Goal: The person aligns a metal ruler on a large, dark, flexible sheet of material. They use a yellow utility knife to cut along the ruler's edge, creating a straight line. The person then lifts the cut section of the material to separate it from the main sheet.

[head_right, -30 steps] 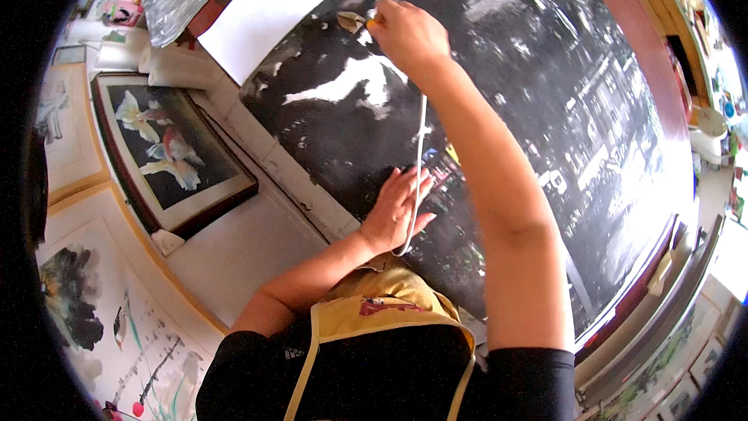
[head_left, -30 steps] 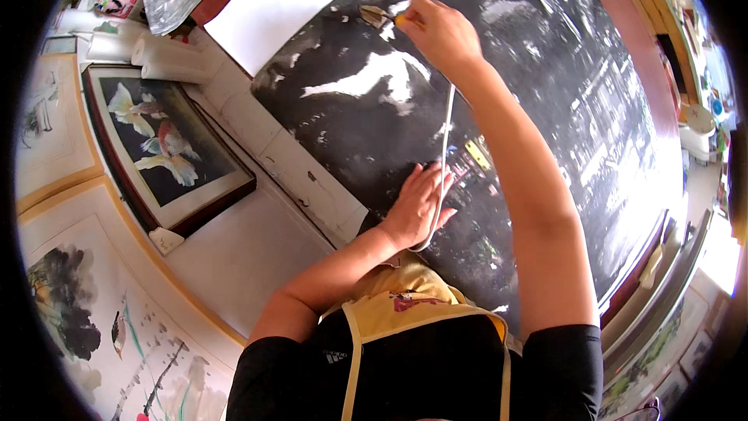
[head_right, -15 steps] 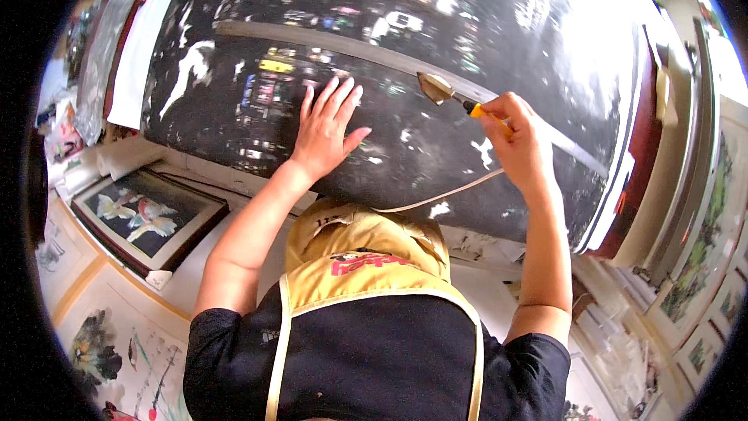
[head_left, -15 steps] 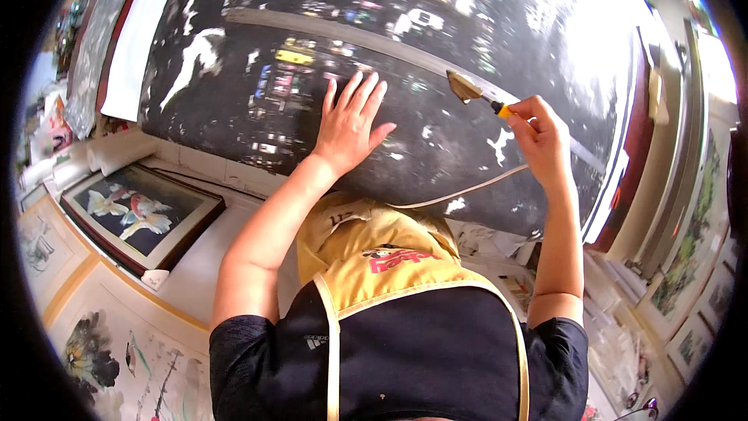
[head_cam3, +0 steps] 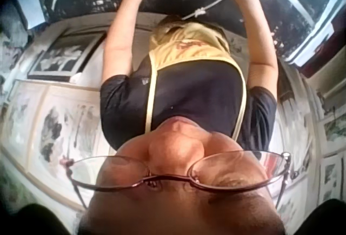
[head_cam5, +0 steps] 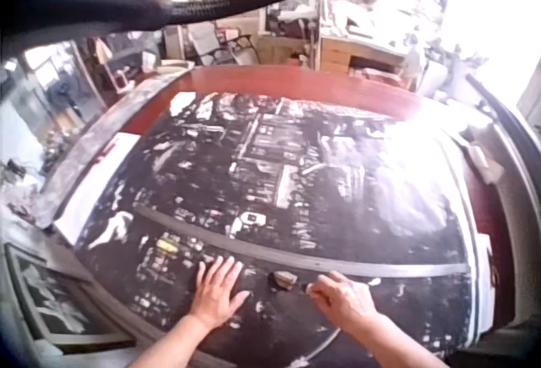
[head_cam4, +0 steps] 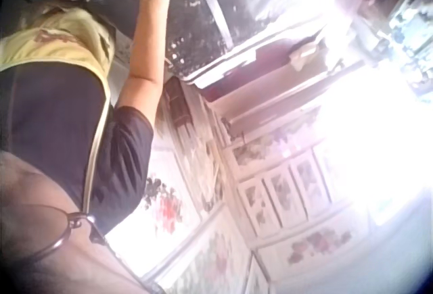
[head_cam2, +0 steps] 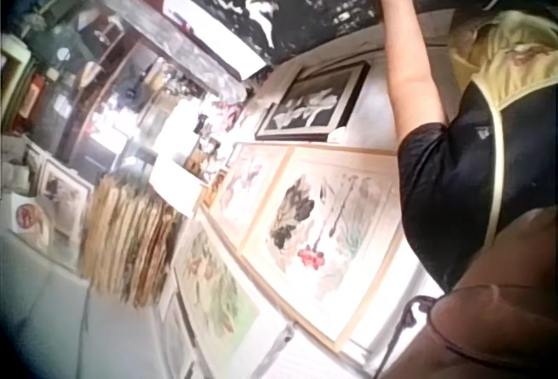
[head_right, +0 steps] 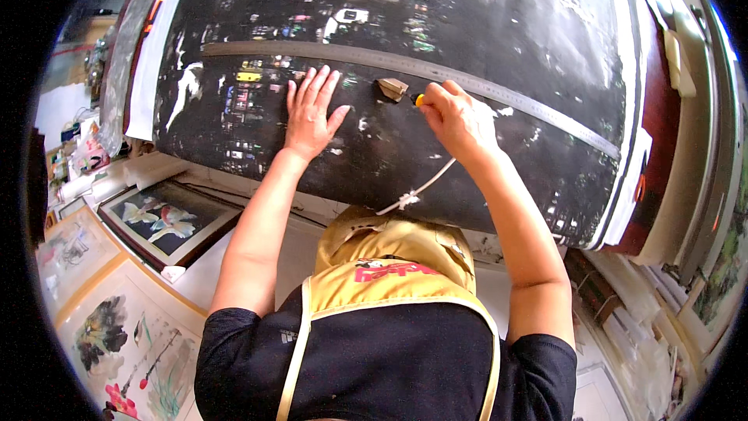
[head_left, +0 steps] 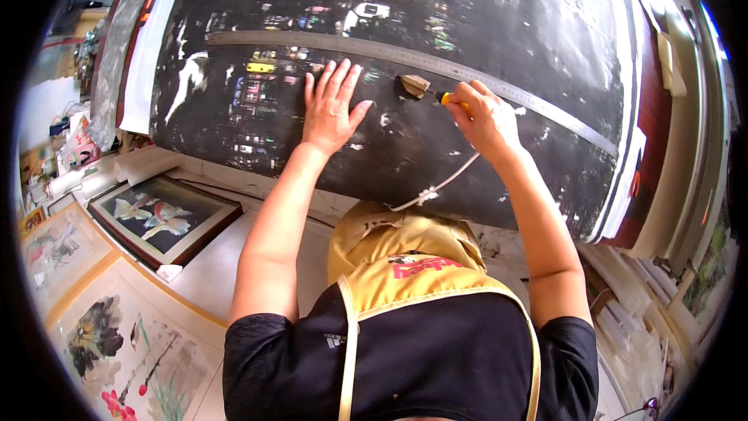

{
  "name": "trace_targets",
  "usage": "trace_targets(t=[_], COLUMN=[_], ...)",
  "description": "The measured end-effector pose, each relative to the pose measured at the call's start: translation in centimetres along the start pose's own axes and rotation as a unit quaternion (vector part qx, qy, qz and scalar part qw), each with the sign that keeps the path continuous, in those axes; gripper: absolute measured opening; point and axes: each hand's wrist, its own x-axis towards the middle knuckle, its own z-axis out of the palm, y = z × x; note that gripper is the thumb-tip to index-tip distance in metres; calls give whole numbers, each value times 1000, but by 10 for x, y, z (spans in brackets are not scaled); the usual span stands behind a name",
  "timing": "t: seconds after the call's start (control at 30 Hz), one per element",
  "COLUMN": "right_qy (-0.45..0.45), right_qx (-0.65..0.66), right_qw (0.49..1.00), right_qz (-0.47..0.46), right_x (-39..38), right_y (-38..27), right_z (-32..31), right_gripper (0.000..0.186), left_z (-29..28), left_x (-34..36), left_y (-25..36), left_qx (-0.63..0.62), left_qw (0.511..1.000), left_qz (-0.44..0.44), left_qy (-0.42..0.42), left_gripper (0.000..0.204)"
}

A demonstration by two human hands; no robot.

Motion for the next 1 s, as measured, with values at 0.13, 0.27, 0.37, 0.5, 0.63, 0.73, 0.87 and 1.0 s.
trace_targets(t=[0.13, 0.27, 0.37, 0.5, 0.63, 0.73, 0.87, 1.0], right_qy=[-15, -25, -15, 4, 38, 48, 76, 68], right_qx=[10, 6, -7, -10, -35, -35, -66, -54], right_qw=[1000, 999, 999, 1000, 998, 996, 993, 992], right_qz=[-22, -28, -31, -19, 32, 62, 58, 94], right_x=[26, 51, 56, 39, -11, -31, -48, -72], right_y=[-35, -64, -75, -65, -39, -17, -2, 19], right_z=[14, 39, 46, 36, 9, 9, -4, -17], right_gripper=[12, 12, 13, 12, 8, 8, 8, 13], left_z=[1, 6, 3, 2, 0, 3, -2, -1], left_x=[-1, -7, -3, -5, -7, -2, 5, -1], left_y=[-9, -17, -13, -13, -3, 1, 20, 59], left_qx=[-183, -240, -232, -157, -42, -23, 29, -16], left_qw=[974, 949, 952, 980, 997, 998, 998, 999], left_qz=[-37, -89, -83, -70, -61, -55, -59, -10], left_qy=[127, 186, 181, 104, 18, 10, -25, -32], left_gripper=[46, 32, 29, 42, 62, 65, 60, 60])
